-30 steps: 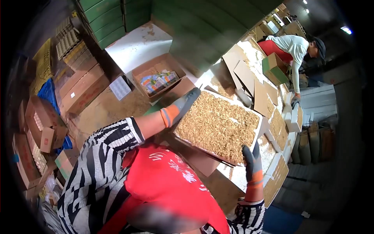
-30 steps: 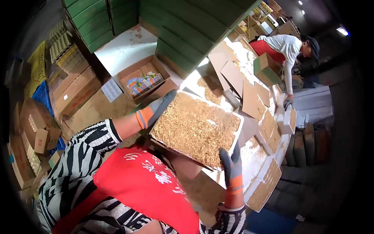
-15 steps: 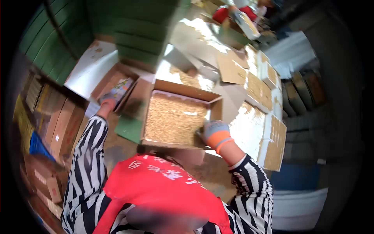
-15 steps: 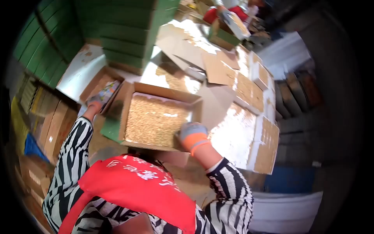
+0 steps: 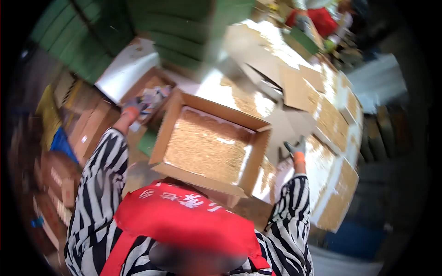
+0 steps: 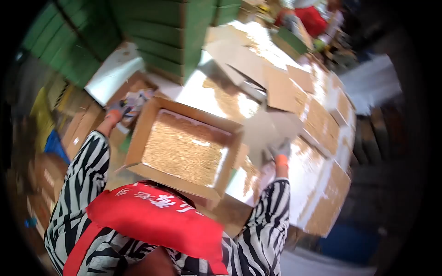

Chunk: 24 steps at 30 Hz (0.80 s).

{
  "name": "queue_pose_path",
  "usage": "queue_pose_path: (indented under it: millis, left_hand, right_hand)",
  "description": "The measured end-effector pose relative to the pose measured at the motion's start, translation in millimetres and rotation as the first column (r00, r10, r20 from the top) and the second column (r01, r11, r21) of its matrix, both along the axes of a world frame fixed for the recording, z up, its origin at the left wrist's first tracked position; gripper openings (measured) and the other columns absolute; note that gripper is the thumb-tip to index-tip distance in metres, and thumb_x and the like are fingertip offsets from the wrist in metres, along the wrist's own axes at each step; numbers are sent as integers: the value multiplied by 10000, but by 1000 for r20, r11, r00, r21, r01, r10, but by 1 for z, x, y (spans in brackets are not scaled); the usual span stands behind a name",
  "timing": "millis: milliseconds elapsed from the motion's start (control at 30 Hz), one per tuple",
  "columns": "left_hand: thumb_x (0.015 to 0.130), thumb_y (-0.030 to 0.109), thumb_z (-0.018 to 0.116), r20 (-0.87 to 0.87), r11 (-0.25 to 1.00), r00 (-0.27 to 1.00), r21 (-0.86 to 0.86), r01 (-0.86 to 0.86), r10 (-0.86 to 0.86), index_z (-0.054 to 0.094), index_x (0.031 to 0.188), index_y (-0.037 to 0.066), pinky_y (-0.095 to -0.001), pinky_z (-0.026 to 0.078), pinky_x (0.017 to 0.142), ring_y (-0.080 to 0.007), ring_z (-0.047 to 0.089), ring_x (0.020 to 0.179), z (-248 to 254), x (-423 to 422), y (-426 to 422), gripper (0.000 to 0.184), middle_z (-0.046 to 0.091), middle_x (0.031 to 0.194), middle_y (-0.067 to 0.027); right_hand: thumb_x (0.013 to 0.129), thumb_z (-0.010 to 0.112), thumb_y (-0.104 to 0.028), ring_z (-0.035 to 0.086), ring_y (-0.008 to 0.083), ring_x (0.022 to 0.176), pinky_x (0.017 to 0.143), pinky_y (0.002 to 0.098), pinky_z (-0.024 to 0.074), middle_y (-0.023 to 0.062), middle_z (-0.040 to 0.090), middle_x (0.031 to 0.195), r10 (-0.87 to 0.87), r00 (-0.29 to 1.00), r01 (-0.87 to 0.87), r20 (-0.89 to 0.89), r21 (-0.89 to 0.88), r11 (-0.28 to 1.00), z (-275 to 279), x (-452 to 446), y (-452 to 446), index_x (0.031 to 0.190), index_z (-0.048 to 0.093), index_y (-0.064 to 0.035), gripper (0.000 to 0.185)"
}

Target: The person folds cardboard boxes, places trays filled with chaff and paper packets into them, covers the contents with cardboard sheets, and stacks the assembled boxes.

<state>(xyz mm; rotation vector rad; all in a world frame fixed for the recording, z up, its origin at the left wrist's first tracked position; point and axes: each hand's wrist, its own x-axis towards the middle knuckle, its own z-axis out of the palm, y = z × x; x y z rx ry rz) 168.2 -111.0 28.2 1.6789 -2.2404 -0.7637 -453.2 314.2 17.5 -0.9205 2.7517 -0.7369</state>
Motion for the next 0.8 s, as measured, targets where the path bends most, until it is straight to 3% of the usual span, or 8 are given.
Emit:
queue_pose_path:
  millis: [33, 167, 267, 367, 533, 600, 733, 800]
  left_hand:
    - [829, 503, 601, 307, 1000, 951, 1, -19, 18, 665, 1082, 72, -414, 464, 902, -365, 603, 1040, 16, -4, 1, 504, 644, 1107, -194]
    - [849, 662, 444, 437, 992, 899, 115, -46, -9, 652, 1144, 88, -481, 383, 986, -394, 555, 1130, 40, -4, -4, 677, 605, 1197, -213]
    - [883, 637, 389, 441, 985, 896, 173, -22, -58, 646, 1161, 93, -511, 322, 1026, -412, 510, 1186, 20, 5, -16, 663, 602, 1212, -202]
    - [922, 558, 348, 492, 973, 862, 232, 1, -118, 637, 1176, 121, -506, 322, 1020, -392, 511, 1194, 29, 0, -16, 582, 597, 1240, -167]
    - [944, 466, 342, 481, 998, 875, -13, -61, 60, 662, 1111, 145, -500, 389, 965, -368, 573, 1114, 34, 7, -18, 483, 640, 1163, -145]
    - [926, 423, 472, 235, 967, 947, -182, -177, 218, 688, 1007, 98, -448, 474, 865, -390, 614, 978, 33, 10, -29, 399, 660, 1042, -195]
    - [847, 211, 650, -247, 958, 951, -263, 117, -184, 685, 933, 19, -432, 493, 780, -361, 630, 845, 216, -89, 78, 213, 680, 921, -169]
    - [782, 194, 630, -67, 502, 682, -729, 465, -729, 703, 919, 89, -422, 495, 846, -295, 637, 864, 252, -123, 122, 188, 690, 936, -108]
  right_hand:
    - [568, 831, -502, 418, 389, 1278, 1059, 419, 366, 223, 399, 1424, -5, 996, 22, -84, 204, 979, 16, 8, -10, 1449, 290, -24, 1139]
    - [437, 836, -595, 525, 325, 1188, 978, 413, 439, 161, 518, 1337, -8, 990, 91, -144, 586, 805, 39, 10, -28, 1455, 302, -91, 1255]
    - [575, 857, -274, 632, 267, 1007, 871, 341, 498, 155, 643, 1150, 155, 976, -152, 153, -35, 988, 14, -22, -1, 1263, 551, -26, 792]
    - [765, 705, -30, 632, 170, 929, 831, 294, 495, 106, 687, 1030, 202, 876, -117, 438, -214, 970, 56, -25, 18, 1127, 624, 42, 378]
    - [838, 683, -132, 622, 154, 908, 836, 293, 486, 106, 691, 1014, 162, 938, -86, 307, -246, 965, 135, -7, 55, 1093, 640, 74, 331]
    - [862, 667, -117, 610, 145, 905, 828, 279, 482, 90, 686, 1020, 129, 955, -44, 267, -302, 952, 169, 19, 57, 1105, 637, 74, 310]
    - [880, 665, -94, 587, 112, 861, 777, 248, 481, 53, 676, 999, -3, 998, 39, 68, -527, 849, 214, 77, 43, 1115, 637, 73, 289]
    - [871, 681, -86, 571, 74, 795, 702, 232, 484, 23, 667, 922, -46, 993, 100, 108, -579, 809, 243, 124, 18, 1121, 641, 52, 289]
